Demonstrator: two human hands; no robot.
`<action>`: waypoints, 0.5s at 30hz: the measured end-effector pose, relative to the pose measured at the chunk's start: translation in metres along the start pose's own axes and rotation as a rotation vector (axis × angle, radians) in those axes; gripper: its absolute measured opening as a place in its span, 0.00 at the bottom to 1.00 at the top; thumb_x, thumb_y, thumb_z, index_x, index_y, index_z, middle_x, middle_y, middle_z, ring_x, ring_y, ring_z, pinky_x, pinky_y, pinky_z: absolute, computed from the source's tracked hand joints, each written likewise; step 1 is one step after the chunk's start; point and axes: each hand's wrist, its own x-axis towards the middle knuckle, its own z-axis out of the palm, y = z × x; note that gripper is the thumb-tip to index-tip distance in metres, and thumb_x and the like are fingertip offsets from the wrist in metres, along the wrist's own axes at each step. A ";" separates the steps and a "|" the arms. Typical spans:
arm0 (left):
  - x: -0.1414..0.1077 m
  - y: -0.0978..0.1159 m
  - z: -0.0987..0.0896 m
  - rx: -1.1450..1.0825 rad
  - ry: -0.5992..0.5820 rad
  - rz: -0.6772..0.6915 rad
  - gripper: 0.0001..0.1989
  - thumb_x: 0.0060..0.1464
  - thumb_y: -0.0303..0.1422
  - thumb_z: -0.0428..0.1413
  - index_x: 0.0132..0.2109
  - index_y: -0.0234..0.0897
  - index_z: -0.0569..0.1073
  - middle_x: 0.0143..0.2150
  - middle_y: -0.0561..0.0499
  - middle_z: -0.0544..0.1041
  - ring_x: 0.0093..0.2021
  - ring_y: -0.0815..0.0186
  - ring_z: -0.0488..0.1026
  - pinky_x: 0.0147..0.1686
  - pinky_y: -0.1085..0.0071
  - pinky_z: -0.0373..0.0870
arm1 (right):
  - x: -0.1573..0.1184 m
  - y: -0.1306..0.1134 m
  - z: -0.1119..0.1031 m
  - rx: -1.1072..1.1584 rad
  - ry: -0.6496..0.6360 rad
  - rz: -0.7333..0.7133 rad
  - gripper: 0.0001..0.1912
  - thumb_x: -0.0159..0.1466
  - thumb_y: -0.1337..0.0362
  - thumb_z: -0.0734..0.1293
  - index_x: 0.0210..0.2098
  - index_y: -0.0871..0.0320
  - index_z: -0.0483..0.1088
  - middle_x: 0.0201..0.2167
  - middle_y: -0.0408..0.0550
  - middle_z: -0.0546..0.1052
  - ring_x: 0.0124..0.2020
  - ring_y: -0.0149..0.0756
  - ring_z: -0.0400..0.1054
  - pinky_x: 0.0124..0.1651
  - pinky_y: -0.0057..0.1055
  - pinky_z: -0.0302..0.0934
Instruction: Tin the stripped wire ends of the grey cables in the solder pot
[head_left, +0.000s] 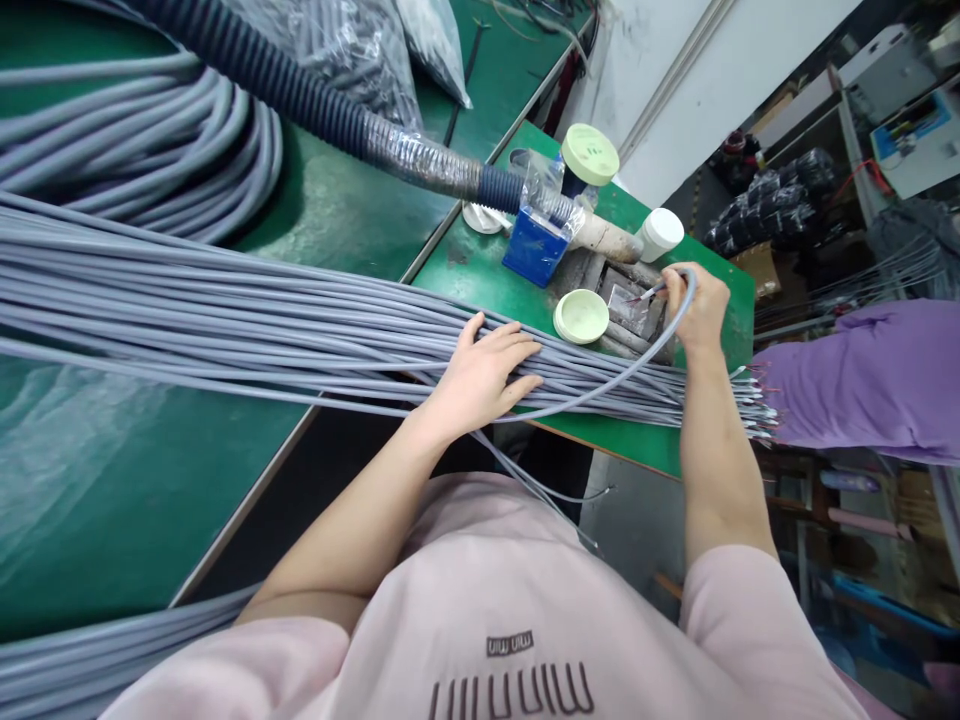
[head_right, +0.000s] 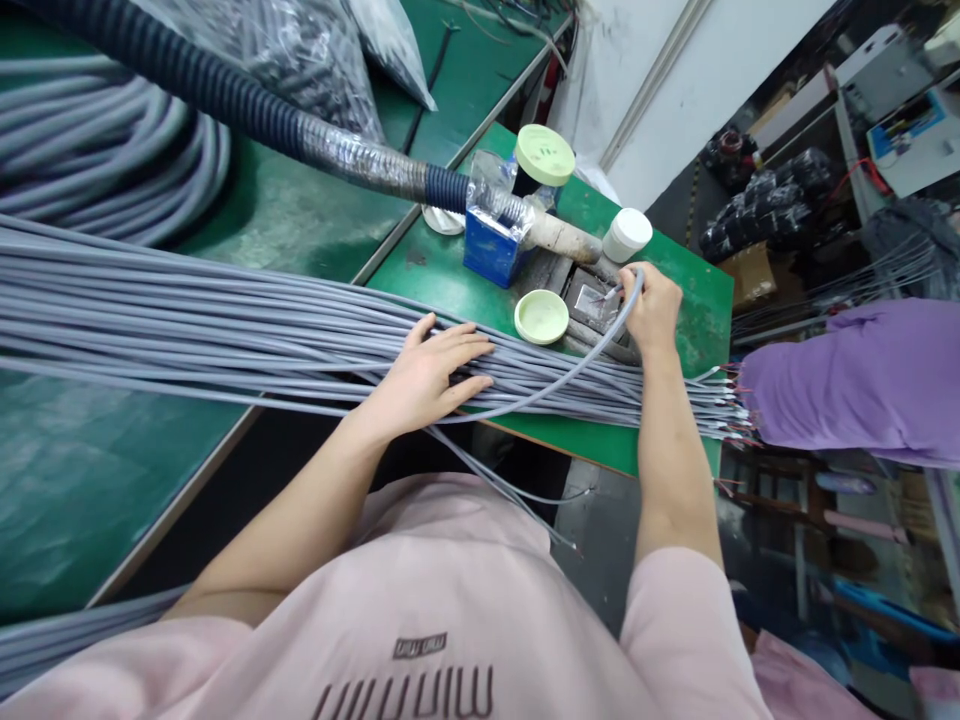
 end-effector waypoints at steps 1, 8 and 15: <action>0.000 0.001 0.000 -0.025 0.019 -0.008 0.18 0.59 0.39 0.54 0.54 0.39 0.73 0.56 0.45 0.76 0.63 0.53 0.65 0.68 0.45 0.38 | -0.004 -0.007 -0.007 0.023 0.024 -0.001 0.13 0.67 0.59 0.61 0.35 0.57 0.75 0.30 0.45 0.79 0.30 0.35 0.74 0.38 0.31 0.67; -0.008 0.037 0.021 -0.775 0.131 -0.180 0.15 0.56 0.40 0.59 0.46 0.37 0.78 0.44 0.45 0.82 0.47 0.59 0.78 0.55 0.59 0.69 | -0.098 -0.076 -0.070 0.178 0.093 -0.129 0.11 0.64 0.63 0.65 0.45 0.48 0.75 0.43 0.47 0.81 0.44 0.43 0.76 0.49 0.43 0.70; -0.016 0.076 0.075 -1.384 -0.285 -0.407 0.17 0.51 0.42 0.63 0.42 0.33 0.80 0.40 0.45 0.82 0.39 0.64 0.78 0.45 0.66 0.73 | -0.221 -0.092 -0.065 0.388 -0.134 -0.260 0.32 0.60 0.75 0.66 0.60 0.42 0.65 0.55 0.48 0.75 0.54 0.47 0.71 0.53 0.52 0.70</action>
